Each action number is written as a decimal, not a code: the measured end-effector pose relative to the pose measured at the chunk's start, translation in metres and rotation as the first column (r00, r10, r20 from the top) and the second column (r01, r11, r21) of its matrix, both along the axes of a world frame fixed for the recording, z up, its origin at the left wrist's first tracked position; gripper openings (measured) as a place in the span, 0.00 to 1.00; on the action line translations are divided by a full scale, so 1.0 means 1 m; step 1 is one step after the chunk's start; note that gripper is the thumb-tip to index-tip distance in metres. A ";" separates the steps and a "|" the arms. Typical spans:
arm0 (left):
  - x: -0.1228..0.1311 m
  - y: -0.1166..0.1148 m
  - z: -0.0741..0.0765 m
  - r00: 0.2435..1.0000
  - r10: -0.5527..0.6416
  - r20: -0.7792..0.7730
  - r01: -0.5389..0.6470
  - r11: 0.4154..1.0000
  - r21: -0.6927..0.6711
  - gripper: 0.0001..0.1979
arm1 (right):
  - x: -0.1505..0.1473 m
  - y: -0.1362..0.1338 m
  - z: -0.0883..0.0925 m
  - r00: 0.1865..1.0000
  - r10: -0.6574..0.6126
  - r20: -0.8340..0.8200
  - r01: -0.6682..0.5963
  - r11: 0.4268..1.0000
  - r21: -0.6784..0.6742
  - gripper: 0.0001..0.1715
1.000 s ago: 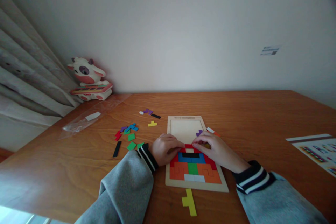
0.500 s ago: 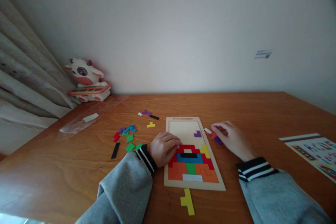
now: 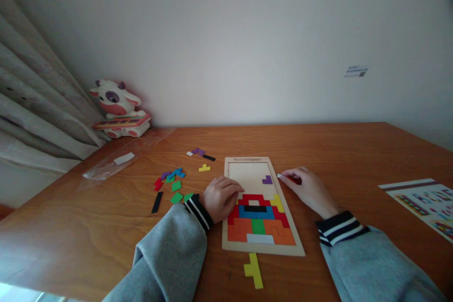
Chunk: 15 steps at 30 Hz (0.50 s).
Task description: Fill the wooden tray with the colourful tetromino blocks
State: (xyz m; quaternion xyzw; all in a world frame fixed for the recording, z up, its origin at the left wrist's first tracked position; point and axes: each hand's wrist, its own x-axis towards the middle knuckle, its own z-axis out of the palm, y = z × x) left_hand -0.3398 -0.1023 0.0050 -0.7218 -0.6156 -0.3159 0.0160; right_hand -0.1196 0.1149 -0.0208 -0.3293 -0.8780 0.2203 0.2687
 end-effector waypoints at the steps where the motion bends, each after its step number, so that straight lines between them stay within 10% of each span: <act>1: 0.000 0.000 0.000 1.000 0.000 0.000 0.000 1.000 0.000 0.12 | 0.000 0.000 0.001 1.000 0.011 0.016 -0.011 0.999 0.035 0.20; 8: 0.001 0.001 0.000 1.000 0.001 0.001 -0.001 1.000 -0.008 0.12 | 0.003 0.001 0.008 0.986 -0.013 0.164 -0.043 0.943 0.331 0.20; 15: 0.000 0.000 0.000 1.000 0.005 0.004 -0.005 1.000 -0.010 0.12 | -0.007 -0.035 0.032 0.962 0.269 -0.048 -0.271 0.961 -0.058 0.17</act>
